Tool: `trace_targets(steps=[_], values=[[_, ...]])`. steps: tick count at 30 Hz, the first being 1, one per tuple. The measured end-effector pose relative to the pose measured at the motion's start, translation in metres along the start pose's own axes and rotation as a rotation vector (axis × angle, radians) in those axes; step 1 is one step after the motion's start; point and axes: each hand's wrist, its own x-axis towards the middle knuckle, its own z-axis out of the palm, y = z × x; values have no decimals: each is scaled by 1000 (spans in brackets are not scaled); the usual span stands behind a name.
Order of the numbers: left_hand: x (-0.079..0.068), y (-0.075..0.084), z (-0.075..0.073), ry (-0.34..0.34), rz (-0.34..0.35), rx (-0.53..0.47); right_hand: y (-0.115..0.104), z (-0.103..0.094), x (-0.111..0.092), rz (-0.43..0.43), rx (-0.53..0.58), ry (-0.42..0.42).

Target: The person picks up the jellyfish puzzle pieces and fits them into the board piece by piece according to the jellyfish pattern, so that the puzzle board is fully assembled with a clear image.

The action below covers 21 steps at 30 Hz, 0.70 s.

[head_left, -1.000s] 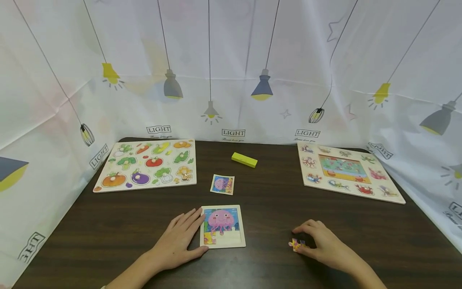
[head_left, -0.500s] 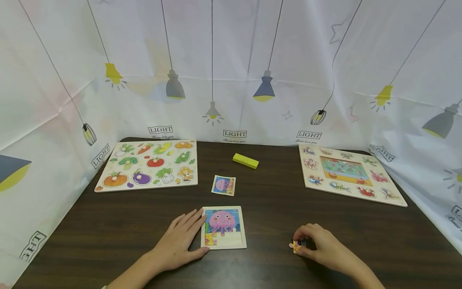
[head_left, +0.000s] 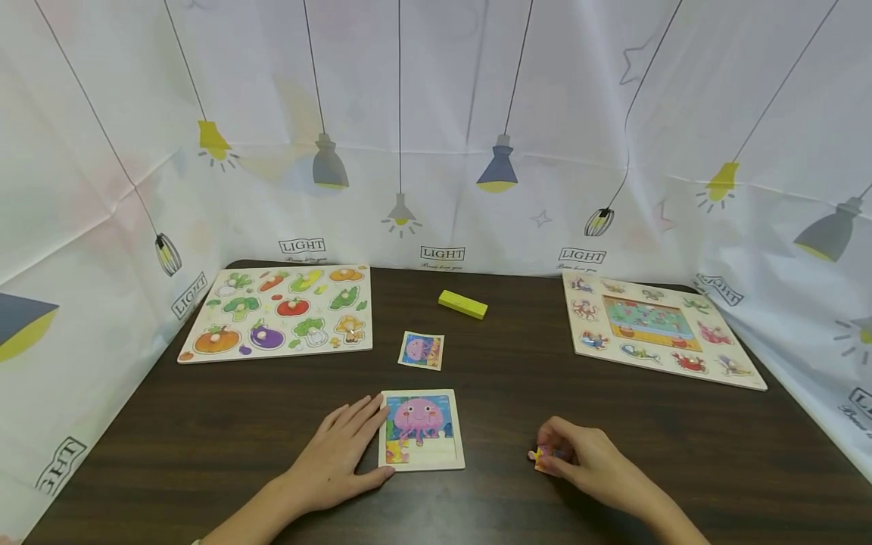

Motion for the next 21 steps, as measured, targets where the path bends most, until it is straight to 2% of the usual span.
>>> trace_targets(steps=[11, 21], values=[[0, -1, 0, 24, 11, 1, -13, 10, 23, -7, -16, -23], [1, -1, -1, -33, -10, -3, -25, 19, 45, -39, 6, -82]])
